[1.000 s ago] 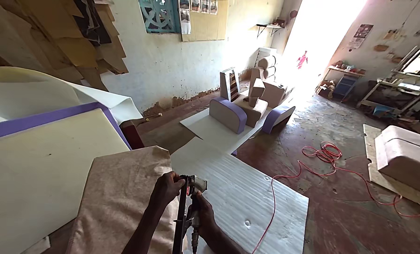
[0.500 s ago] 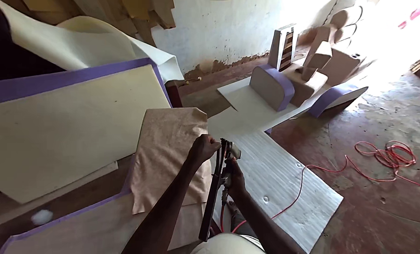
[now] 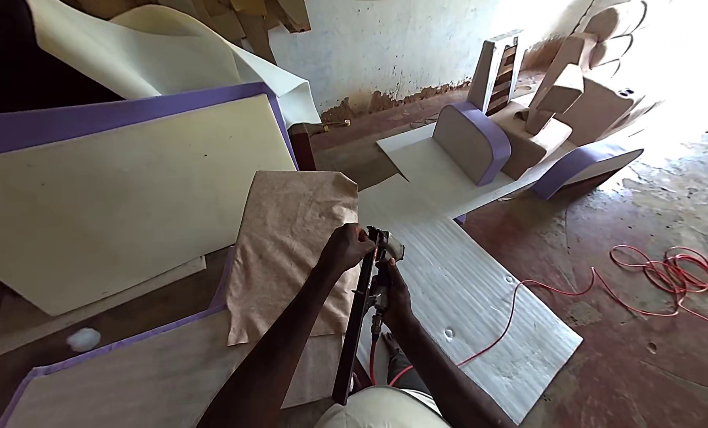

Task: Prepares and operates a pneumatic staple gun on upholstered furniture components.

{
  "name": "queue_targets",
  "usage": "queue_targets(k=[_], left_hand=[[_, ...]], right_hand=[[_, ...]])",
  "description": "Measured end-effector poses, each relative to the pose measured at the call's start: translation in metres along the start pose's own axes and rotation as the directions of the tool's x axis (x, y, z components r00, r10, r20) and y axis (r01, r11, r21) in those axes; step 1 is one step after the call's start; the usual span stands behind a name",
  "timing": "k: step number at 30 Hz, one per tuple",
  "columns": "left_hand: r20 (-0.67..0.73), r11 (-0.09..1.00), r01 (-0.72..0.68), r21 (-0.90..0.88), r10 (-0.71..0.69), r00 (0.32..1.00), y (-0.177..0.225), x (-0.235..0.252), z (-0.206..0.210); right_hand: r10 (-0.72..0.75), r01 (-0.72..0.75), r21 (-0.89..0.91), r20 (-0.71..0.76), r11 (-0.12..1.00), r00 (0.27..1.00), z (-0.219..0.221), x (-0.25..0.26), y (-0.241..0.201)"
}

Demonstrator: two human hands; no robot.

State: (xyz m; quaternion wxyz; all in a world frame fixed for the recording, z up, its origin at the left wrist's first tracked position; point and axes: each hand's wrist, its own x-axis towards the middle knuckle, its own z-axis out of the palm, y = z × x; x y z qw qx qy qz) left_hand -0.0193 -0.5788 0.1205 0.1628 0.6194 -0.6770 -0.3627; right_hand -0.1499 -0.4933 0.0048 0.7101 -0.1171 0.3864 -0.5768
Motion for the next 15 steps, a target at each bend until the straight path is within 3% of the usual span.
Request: queue_targets(k=[3, 7, 10, 15], left_hand=[[-0.050, 0.996, -0.024, -0.084, 0.020, 0.999, -0.008, -0.001, 0.006], [-0.136, 0.912, -0.092, -0.401, 0.040, 0.990, -0.017, -0.006, 0.012], [-0.079, 0.845, -0.131, -0.518, 0.106, 0.991, -0.011, -0.029, 0.008], [0.065, 0.830, -0.265, -0.490, 0.338, 0.939, -0.013, -0.072, -0.003]], right_hand=[[-0.029, 0.028, 0.056, 0.015, 0.998, 0.999, -0.001, 0.008, 0.000], [-0.064, 0.059, 0.090, 0.054, 0.994, 0.996, -0.003, 0.010, -0.004], [-0.057, 0.052, 0.078, 0.069, 0.996, 0.996, -0.004, 0.004, -0.008], [-0.036, 0.034, 0.021, 0.099, 0.999, 0.994, -0.003, -0.005, -0.017]])
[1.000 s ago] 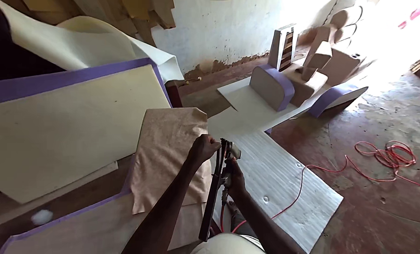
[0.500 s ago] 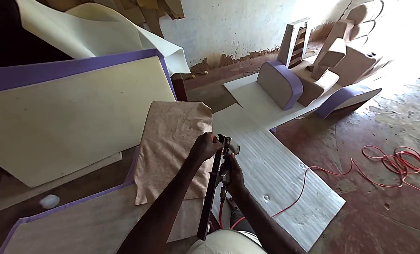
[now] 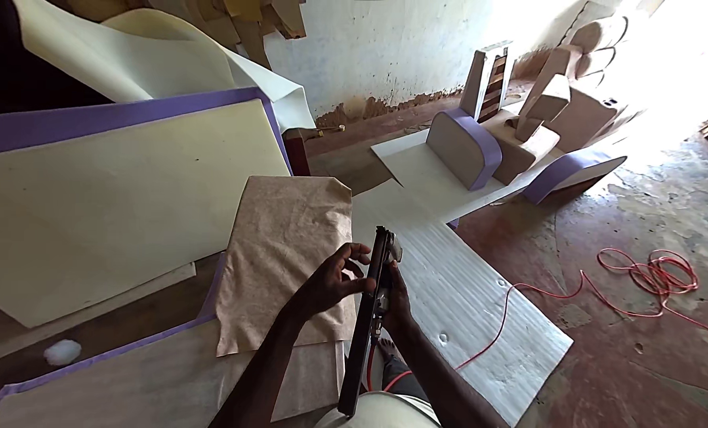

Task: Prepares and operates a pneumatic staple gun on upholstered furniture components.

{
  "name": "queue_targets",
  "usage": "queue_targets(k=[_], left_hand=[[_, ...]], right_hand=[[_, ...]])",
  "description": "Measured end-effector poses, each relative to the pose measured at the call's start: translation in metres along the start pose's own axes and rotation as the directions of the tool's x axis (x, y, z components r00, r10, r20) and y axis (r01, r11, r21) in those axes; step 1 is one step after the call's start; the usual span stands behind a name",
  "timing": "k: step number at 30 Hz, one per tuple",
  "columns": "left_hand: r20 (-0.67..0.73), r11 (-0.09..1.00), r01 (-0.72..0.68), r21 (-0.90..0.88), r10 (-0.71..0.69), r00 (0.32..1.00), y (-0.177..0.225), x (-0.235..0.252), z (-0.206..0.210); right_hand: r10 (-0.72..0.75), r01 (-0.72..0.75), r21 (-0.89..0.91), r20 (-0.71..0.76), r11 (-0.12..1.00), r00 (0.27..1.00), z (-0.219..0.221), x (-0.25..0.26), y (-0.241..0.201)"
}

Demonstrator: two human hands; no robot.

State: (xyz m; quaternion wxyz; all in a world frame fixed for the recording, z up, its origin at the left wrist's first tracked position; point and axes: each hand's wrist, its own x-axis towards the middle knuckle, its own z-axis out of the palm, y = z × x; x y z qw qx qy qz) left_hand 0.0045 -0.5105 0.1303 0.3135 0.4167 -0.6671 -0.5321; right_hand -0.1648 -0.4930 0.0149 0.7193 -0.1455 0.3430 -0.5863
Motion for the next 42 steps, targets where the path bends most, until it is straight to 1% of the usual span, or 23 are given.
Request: queue_targets(k=[2, 4, 6, 8, 11, 13, 15, 18, 20, 24, 26, 27, 28, 30, 32, 34, 36, 39, 40, 42], left_hand=[[-0.003, 0.998, -0.024, 0.062, 0.024, 1.000, -0.009, -0.012, 0.003], [-0.054, 0.993, -0.051, 0.103, 0.057, 0.997, -0.018, -0.015, 0.010], [-0.139, 0.974, -0.128, 0.188, 0.155, 0.978, -0.026, -0.014, 0.017], [-0.228, 0.907, -0.210, 0.365, 0.306, 0.924, -0.031, -0.013, 0.024], [-0.292, 0.780, -0.220, 0.586, 0.456, 0.841, -0.032, -0.012, 0.032], [-0.285, 0.724, -0.265, 0.637, 0.540, 0.792, -0.035, -0.006, 0.037], [-0.255, 0.697, -0.341, 0.630, 0.601, 0.758, -0.036, 0.002, 0.039], [-0.205, 0.740, -0.431, 0.516, 0.595, 0.777, -0.034, 0.001, 0.043], [-0.207, 0.766, -0.439, 0.470, 0.579, 0.789, -0.032, -0.002, 0.047], [-0.336, 0.786, -0.326, 0.525, 0.544, 0.769, -0.020, 0.002, 0.055], [-0.416, 0.836, -0.263, 0.482, 0.482, 0.771, -0.009, 0.012, 0.048], [-0.430, 0.852, -0.251, 0.460, 0.461, 0.776, -0.004, 0.017, 0.041], [-0.419, 0.858, -0.260, 0.442, 0.454, 0.786, -0.001, 0.020, 0.035], [-0.361, 0.850, -0.342, 0.401, 0.489, 0.794, 0.001, 0.023, 0.030], [-0.348, 0.848, -0.378, 0.373, 0.505, 0.790, 0.003, 0.022, 0.036], [-0.404, 0.857, -0.375, 0.353, 0.501, 0.765, 0.004, 0.022, 0.044], [-0.477, 0.858, -0.379, 0.348, 0.510, 0.716, 0.001, 0.028, 0.047], [-0.516, 0.870, -0.350, 0.347, 0.489, 0.704, 0.004, 0.034, 0.048], [-0.538, 0.872, -0.346, 0.346, 0.486, 0.689, 0.004, 0.035, 0.049], [-0.566, 0.886, -0.352, 0.303, 0.464, 0.681, 0.004, 0.035, 0.049]], right_hand=[[0.002, -0.002, 0.002, 0.035, 1.000, 0.999, 0.001, -0.003, -0.004], [0.006, -0.009, 0.026, 0.108, 1.000, 0.994, 0.000, -0.004, -0.006], [-0.005, 0.001, 0.029, 0.144, 1.000, 0.990, 0.001, -0.002, -0.005], [-0.014, 0.012, 0.016, 0.131, 1.000, 0.991, 0.005, -0.001, -0.005], [-0.045, 0.048, -0.016, 0.142, 0.999, 0.989, 0.013, -0.002, -0.011], [-0.077, 0.077, 0.004, 0.144, 0.997, 0.987, 0.018, 0.002, -0.019], [-0.096, 0.090, 0.055, 0.109, 0.994, 0.989, 0.019, 0.010, -0.023], [-0.099, 0.093, 0.072, 0.087, 0.993, 0.991, 0.012, 0.012, -0.024], [-0.097, 0.094, 0.040, 0.089, 0.995, 0.991, 0.007, 0.008, -0.023], [-0.092, 0.099, -0.043, 0.153, 0.994, 0.984, 0.002, -0.009, -0.019], [-0.088, 0.104, -0.080, 0.183, 0.991, 0.979, 0.004, -0.017, -0.014], [-0.079, 0.097, -0.084, 0.199, 0.992, 0.977, 0.006, -0.021, -0.011], [-0.066, 0.085, -0.082, 0.212, 0.993, 0.975, 0.008, -0.024, -0.008], [-0.046, 0.074, -0.115, 0.228, 0.991, 0.973, 0.009, -0.029, -0.007], [-0.050, 0.097, -0.226, 0.204, 0.969, 0.978, 0.008, -0.032, -0.015], [-0.057, 0.108, -0.319, 0.163, 0.942, 0.985, 0.008, -0.036, -0.022], [-0.062, 0.108, -0.385, 0.132, 0.917, 0.989, 0.009, -0.042, -0.025], [-0.045, 0.102, -0.370, 0.159, 0.924, 0.986, 0.002, -0.043, -0.024], [-0.040, 0.101, -0.363, 0.170, 0.926, 0.985, 0.000, -0.043, -0.026], [-0.043, 0.107, -0.368, 0.178, 0.924, 0.983, -0.001, -0.042, -0.029]])
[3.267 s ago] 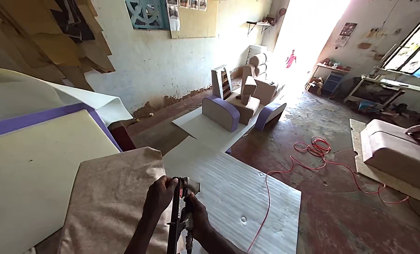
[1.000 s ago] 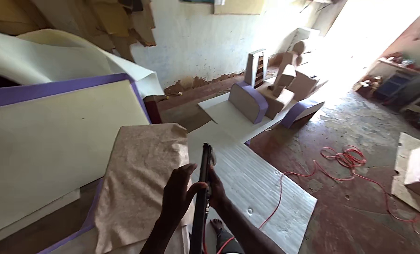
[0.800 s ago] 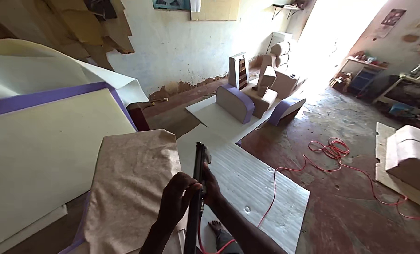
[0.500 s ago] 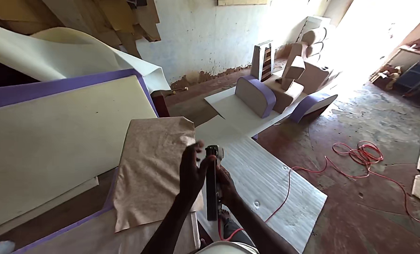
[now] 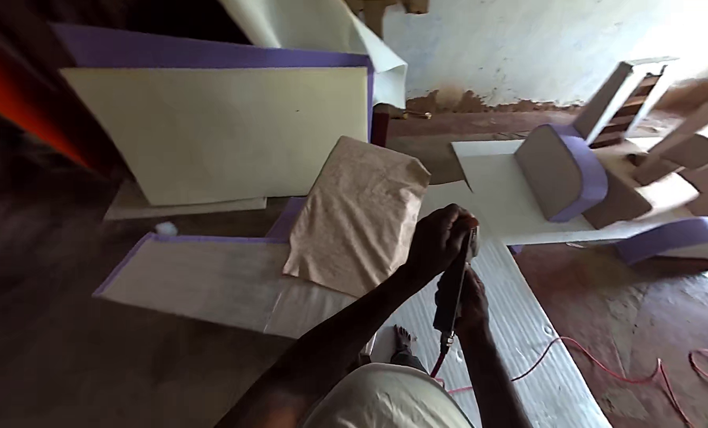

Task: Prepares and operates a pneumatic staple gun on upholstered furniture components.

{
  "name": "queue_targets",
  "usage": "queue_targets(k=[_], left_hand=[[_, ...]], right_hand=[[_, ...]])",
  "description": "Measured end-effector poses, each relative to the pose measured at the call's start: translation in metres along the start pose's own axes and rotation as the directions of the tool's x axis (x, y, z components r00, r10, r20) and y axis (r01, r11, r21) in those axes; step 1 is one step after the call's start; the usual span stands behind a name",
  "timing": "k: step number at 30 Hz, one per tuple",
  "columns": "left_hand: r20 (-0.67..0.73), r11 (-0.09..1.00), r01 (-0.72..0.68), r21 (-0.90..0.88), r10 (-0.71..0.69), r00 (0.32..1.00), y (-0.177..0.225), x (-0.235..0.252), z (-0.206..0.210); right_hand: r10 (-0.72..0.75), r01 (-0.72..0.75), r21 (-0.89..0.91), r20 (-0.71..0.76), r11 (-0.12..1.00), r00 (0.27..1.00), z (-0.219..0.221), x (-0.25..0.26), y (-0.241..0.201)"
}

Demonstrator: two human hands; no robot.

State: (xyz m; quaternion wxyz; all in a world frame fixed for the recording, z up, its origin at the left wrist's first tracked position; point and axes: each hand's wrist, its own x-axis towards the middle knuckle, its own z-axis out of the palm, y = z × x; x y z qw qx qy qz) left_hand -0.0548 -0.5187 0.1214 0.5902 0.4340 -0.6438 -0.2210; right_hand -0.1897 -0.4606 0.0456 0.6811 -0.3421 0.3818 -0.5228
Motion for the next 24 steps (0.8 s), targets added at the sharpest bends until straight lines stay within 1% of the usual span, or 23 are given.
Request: queue_targets(k=[2, 3, 5, 6, 8, 9, 10, 11, 12, 14, 15, 16, 18, 20, 21, 22, 24], left_hand=[[0.026, 0.987, 0.041, -0.155, -0.037, 0.999, -0.003, -0.002, 0.000], [0.053, 0.966, 0.082, -0.247, -0.071, 0.996, -0.007, -0.003, 0.000], [0.111, 0.908, 0.193, -0.371, -0.163, 0.980, -0.021, -0.010, -0.001], [0.130, 0.899, 0.239, -0.367, -0.204, 0.970, -0.029, -0.017, -0.004], [0.113, 0.920, 0.314, -0.236, -0.294, 0.949, -0.050, -0.037, -0.017], [0.071, 0.918, 0.362, -0.164, -0.355, 0.932, -0.063, -0.053, -0.026], [0.000, 0.900, 0.423, -0.106, -0.425, 0.905, -0.076, -0.073, -0.037], [-0.092, 0.867, 0.494, -0.073, -0.499, 0.862, -0.088, -0.094, -0.050], [-0.185, 0.819, 0.571, -0.061, -0.571, 0.800, -0.097, -0.116, -0.063], [-0.329, 0.693, 0.719, -0.049, -0.691, 0.644, -0.107, -0.158, -0.092], [-0.390, 0.642, 0.765, -0.052, -0.718, 0.577, -0.109, -0.176, -0.106], [-0.475, 0.605, 0.796, -0.038, -0.712, 0.518, -0.117, -0.193, -0.118], [-0.634, 0.535, 0.845, 0.015, -0.648, 0.422, -0.138, -0.221, -0.142], [-0.735, 0.449, 0.889, 0.092, -0.572, 0.365, -0.156, -0.231, -0.165], [-0.761, 0.403, 0.906, 0.126, -0.547, 0.349, -0.163, -0.230, -0.176], [-0.770, 0.352, 0.924, 0.151, -0.544, 0.333, -0.169, -0.227, -0.185], [-0.757, 0.253, 0.948, 0.194, -0.576, 0.309, -0.182, -0.216, -0.202]], right_hand=[[-0.037, 0.036, -0.011, -0.039, 0.999, 0.999, 0.001, 0.002, -0.002], [-0.050, 0.050, 0.017, -0.022, 0.999, 0.999, -0.003, 0.004, 0.000], [-0.021, 0.011, 0.151, 0.066, 0.988, 0.998, -0.017, 0.009, 0.006], [0.014, -0.036, 0.216, 0.101, 0.976, 0.995, -0.023, 0.011, 0.008], [0.099, -0.139, 0.295, 0.147, 0.945, 0.984, -0.032, 0.016, 0.008], [0.122, -0.160, 0.275, 0.150, 0.948, 0.981, -0.036, 0.018, 0.007], [0.126, -0.157, 0.225, 0.145, 0.962, 0.981, -0.040, 0.022, 0.007], [0.120, -0.139, 0.154, 0.129, 0.978, 0.984, -0.044, 0.026, 0.009], [0.111, -0.118, 0.068, 0.095, 0.991, 0.989, -0.048, 0.029, 0.012], [0.105, -0.101, -0.130, 0.021, 0.986, 0.994, -0.057, 0.037, 0.017], [0.111, -0.107, -0.239, 0.004, 0.965, 0.994, -0.062, 0.042, 0.019], [0.119, -0.109, -0.359, 0.006, 0.927, 0.993, -0.067, 0.049, 0.023], [0.152, -0.069, -0.592, 0.091, 0.803, 0.984, -0.076, 0.060, 0.034], [0.220, 0.034, -0.762, 0.229, 0.646, 0.948, -0.075, 0.073, 0.045], [0.276, 0.110, -0.817, 0.314, 0.567, 0.908, -0.070, 0.076, 0.049], [0.341, 0.209, -0.850, 0.403, 0.483, 0.849, -0.064, 0.079, 0.054], [0.466, 0.445, -0.826, 0.563, 0.347, 0.683, -0.041, 0.080, 0.070]])
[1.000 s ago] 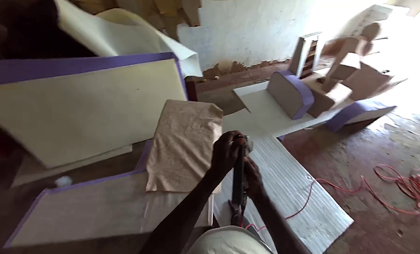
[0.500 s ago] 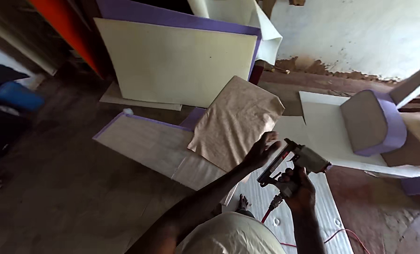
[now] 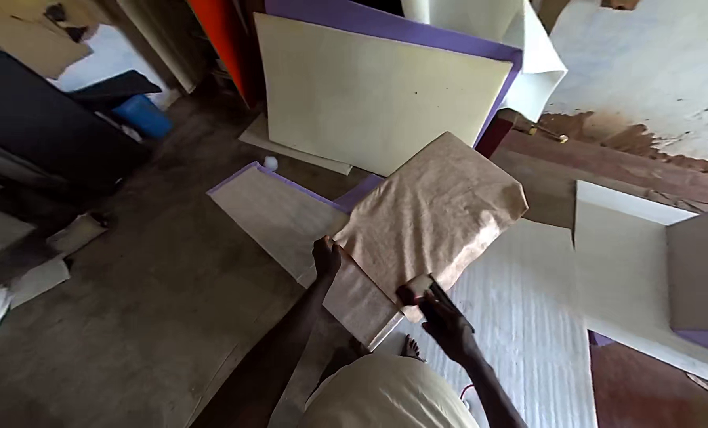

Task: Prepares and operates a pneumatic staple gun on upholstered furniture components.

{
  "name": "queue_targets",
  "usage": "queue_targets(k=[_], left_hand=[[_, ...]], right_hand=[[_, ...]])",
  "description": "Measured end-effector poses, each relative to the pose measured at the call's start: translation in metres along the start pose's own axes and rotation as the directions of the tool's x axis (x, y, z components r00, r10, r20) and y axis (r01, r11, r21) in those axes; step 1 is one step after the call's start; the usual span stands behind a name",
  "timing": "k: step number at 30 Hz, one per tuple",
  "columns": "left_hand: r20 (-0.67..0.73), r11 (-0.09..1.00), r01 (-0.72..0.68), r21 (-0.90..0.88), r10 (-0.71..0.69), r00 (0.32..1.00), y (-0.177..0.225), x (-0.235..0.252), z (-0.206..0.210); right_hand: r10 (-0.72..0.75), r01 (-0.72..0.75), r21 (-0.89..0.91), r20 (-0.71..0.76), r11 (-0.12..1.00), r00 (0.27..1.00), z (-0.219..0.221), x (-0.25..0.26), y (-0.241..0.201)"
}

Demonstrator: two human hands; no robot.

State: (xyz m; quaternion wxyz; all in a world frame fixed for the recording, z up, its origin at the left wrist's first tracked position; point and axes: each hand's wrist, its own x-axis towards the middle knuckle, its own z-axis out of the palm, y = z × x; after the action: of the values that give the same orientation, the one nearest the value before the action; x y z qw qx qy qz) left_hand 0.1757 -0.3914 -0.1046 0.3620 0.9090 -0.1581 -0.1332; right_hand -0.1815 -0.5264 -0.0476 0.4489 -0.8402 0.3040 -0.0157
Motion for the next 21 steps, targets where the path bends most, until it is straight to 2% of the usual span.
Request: queue_targets(k=[2, 5, 8, 10, 11, 12, 13, 14, 15, 16, 17, 18, 21], left_hand=[[0.054, 0.995, 0.001, 0.099, -0.007, 0.998, 0.006, 0.022, 0.001], [0.169, 0.975, 0.040, 0.216, -0.078, 0.983, 0.017, 0.043, -0.002], [0.269, 0.949, 0.079, 0.306, -0.166, 0.949, 0.025, 0.048, -0.006], [0.346, 0.961, 0.109, 0.254, -0.195, 0.918, 0.022, 0.057, -0.008], [0.386, 0.971, 0.139, 0.194, -0.206, 0.899, 0.019, 0.059, -0.009], [0.434, 0.976, 0.195, 0.093, -0.216, 0.875, 0.017, 0.063, -0.012], [0.494, 0.960, 0.278, -0.035, -0.225, 0.840, 0.016, 0.067, -0.016], [0.562, 0.917, 0.370, -0.147, -0.230, 0.794, 0.013, 0.068, -0.018], [0.625, 0.872, 0.438, -0.219, -0.219, 0.749, 0.010, 0.069, -0.021], [0.667, 0.840, 0.476, -0.261, -0.200, 0.718, 0.010, 0.074, -0.025], [0.695, 0.828, 0.489, -0.272, -0.182, 0.695, 0.010, 0.081, -0.029], [0.717, 0.824, 0.498, -0.271, -0.172, 0.676, 0.010, 0.085, -0.030], [0.762, 0.795, 0.541, -0.276, -0.162, 0.627, 0.012, 0.096, -0.035]], right_hand=[[-0.135, 0.165, -0.147, 0.194, 0.975, 0.972, 0.021, 0.021, -0.024], [-0.297, 0.405, -0.178, 0.435, 0.897, 0.850, 0.063, 0.050, -0.049], [-0.460, 0.591, -0.190, 0.462, 0.784, 0.758, 0.116, 0.069, -0.043], [-0.571, 0.655, -0.200, 0.350, 0.728, 0.742, 0.137, 0.074, -0.043], [-0.536, 0.615, -0.218, 0.330, 0.758, 0.777, 0.128, 0.067, -0.069], [-0.201, 0.356, -0.265, 0.472, 0.896, 0.858, 0.097, 0.059, -0.131], [0.071, 0.098, -0.302, 0.504, 0.948, 0.861, 0.082, 0.060, -0.179], [0.211, -0.063, -0.309, 0.472, 0.949, 0.856, 0.080, 0.061, -0.202], [0.185, -0.057, -0.302, 0.412, 0.951, 0.892, 0.087, 0.061, -0.198], [-0.018, 0.104, -0.287, 0.286, 0.952, 0.958, 0.103, 0.066, -0.169], [-0.386, 0.377, -0.258, 0.016, 0.890, 0.922, 0.129, 0.083, -0.116], [-0.428, 0.406, -0.218, -0.063, 0.887, 0.902, 0.134, 0.101, -0.098], [-0.251, 0.220, -0.229, -0.117, 0.948, 0.961, 0.115, 0.160, -0.118]])
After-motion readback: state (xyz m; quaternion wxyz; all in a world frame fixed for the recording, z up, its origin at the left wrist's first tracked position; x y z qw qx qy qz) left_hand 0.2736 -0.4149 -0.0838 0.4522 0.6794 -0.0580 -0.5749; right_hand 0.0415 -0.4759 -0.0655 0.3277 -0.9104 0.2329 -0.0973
